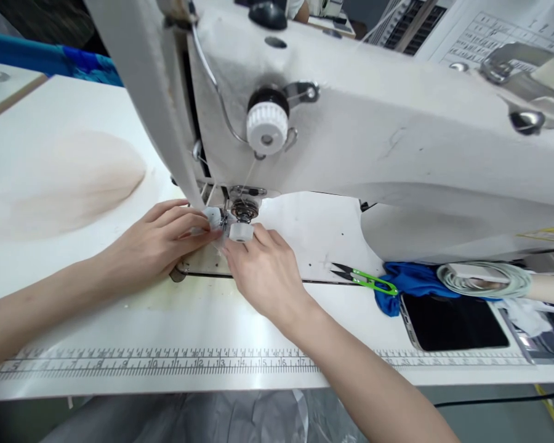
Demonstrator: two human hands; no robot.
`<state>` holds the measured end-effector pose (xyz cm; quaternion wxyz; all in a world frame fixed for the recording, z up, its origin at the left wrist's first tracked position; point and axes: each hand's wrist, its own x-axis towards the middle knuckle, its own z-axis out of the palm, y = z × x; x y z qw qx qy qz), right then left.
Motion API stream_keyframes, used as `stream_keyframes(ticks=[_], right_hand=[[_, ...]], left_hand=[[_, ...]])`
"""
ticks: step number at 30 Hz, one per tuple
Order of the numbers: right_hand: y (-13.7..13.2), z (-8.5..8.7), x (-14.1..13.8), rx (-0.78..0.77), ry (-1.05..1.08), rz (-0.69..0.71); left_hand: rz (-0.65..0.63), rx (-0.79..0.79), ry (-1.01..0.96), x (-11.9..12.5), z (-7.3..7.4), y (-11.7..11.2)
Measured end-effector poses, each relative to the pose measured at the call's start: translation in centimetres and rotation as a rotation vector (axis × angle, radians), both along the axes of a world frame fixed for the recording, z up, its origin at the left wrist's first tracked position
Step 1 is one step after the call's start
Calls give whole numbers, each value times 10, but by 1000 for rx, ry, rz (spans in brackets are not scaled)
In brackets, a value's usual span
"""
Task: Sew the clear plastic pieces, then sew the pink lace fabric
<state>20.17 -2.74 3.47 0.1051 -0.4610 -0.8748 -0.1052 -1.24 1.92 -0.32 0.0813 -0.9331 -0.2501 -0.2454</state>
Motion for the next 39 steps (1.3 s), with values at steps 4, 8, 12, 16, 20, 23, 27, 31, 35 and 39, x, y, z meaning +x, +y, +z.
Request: stream_keyframes(ticks=[4, 8, 12, 16, 20, 23, 27, 31, 35, 39], right_hand=[[8, -3, 5, 55, -55, -38], [10, -4, 6, 58, -120, -65], [11, -4, 5, 38, -138, -76], [11, -5, 5, 35, -139, -88], [11, -6, 4, 18, -162, -103], [10, -7, 2, -4, -179, -113], [10, -7, 1, -28, -184, -116], [10, -6, 2, -43, -185, -117], [10, -6, 2, -44, -187, -118], [10, -8, 1, -28, -183, -114]], left_hand=[[1, 73, 26, 1, 0, -4], [28, 53, 88, -1, -1, -9], [28, 46, 146, -4, 0, -12], [48, 81, 182, -5, 3, -13], [47, 99, 196, -5, 3, -12], [45, 72, 168, -6, 0, -10], [36, 77, 157, -6, -3, -9], [22, 61, 147, -6, 1, -10], [14, 55, 144, -5, 4, -11], [33, 50, 184, -4, 3, -11]])
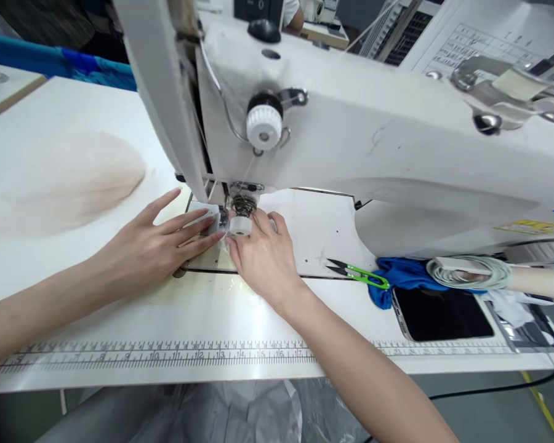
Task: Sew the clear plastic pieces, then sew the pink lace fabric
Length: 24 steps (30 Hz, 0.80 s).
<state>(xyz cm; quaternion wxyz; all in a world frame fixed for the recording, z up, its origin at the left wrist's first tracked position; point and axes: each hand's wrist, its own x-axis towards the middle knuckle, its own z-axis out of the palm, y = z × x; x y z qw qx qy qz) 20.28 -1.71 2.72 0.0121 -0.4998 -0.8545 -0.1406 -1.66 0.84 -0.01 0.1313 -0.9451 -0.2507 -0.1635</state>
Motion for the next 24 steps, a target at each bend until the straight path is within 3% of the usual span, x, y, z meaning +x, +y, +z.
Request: stream_keyframes(ticks=[10, 17, 21, 24], right_hand=[[-10, 2, 6, 10, 166, 156], [-8, -3, 0, 117, 144, 156], [-9, -2, 2, 208, 159, 239], [-12, 0, 3, 175, 187, 254]], left_hand=[[57, 37, -122, 8, -2, -6], [91, 26, -297, 18, -3, -3], [59, 7, -281, 15, -3, -11], [51, 5, -238, 11, -3, -16]])
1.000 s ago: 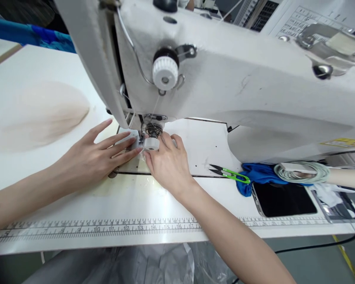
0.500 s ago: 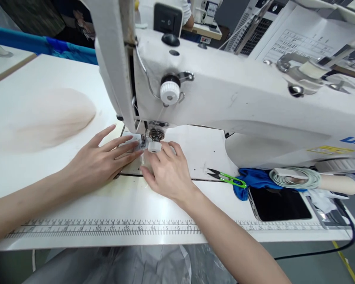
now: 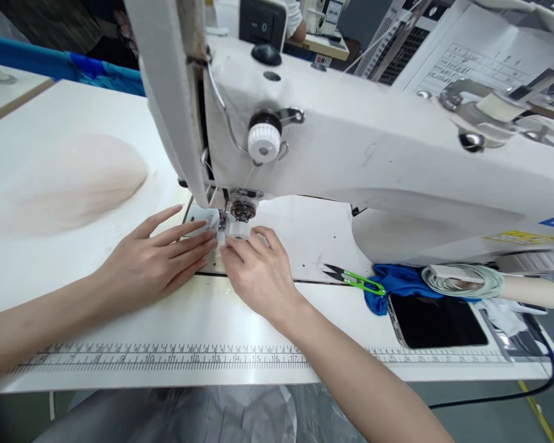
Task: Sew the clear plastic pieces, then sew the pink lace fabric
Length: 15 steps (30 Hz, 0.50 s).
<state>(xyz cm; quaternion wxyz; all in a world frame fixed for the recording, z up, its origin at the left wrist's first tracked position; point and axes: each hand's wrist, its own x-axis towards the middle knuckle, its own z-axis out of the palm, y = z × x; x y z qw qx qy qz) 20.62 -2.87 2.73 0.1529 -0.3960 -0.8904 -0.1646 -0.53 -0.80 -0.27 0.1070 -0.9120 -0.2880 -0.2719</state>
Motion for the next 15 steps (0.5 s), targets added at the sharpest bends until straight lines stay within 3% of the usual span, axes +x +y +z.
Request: stream_keyframes(ticks=[4, 15], right_hand=[[-1, 2, 0, -63, 42, -5], [-1, 2, 0, -61, 43, -7]], left_hand=[[6, -7, 39, -2, 1, -1], [-6, -10, 29, -1, 2, -1]])
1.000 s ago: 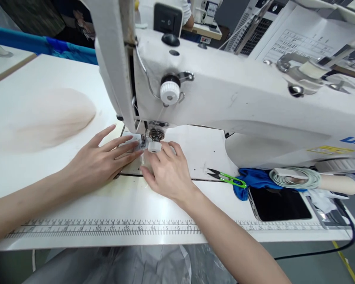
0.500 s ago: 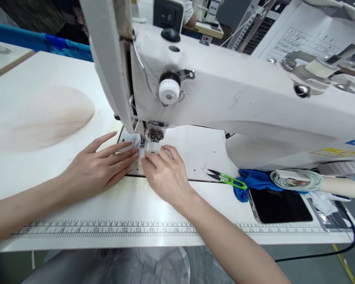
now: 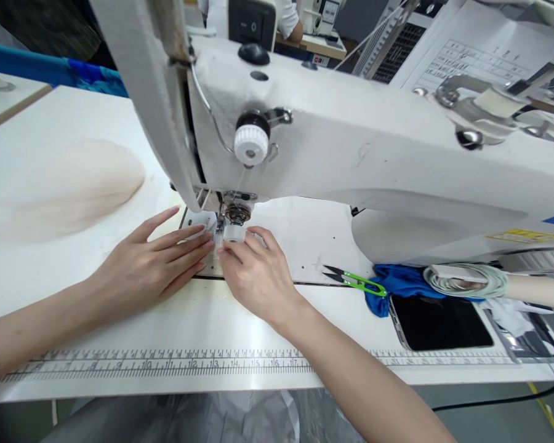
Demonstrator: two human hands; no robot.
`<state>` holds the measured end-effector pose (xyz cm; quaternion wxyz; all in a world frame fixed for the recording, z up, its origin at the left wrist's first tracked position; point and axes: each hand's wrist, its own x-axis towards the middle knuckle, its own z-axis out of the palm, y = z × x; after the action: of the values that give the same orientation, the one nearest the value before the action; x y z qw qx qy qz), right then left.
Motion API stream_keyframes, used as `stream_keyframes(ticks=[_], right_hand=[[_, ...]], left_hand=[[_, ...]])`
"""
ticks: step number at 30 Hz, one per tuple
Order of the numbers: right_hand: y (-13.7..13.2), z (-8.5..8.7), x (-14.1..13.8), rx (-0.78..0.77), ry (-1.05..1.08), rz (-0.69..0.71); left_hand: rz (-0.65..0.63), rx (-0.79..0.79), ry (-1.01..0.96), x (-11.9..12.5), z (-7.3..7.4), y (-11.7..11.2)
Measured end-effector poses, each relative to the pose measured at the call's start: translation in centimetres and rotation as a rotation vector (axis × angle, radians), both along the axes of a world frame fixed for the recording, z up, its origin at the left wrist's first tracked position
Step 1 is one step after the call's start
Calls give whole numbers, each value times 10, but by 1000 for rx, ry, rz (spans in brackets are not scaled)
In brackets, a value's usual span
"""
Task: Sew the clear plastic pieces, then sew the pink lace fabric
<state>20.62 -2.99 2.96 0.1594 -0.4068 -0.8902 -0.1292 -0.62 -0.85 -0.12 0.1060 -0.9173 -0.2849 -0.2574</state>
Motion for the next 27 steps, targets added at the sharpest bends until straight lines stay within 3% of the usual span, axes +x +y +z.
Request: stream_keyframes(ticks=[21, 27], right_hand=[[7, -5, 4, 17, -29, -11], [2, -3, 3, 26, -27, 13]], left_hand=[[50, 46, 6, 1, -3, 14], [106, -34, 21, 1, 1, 8]])
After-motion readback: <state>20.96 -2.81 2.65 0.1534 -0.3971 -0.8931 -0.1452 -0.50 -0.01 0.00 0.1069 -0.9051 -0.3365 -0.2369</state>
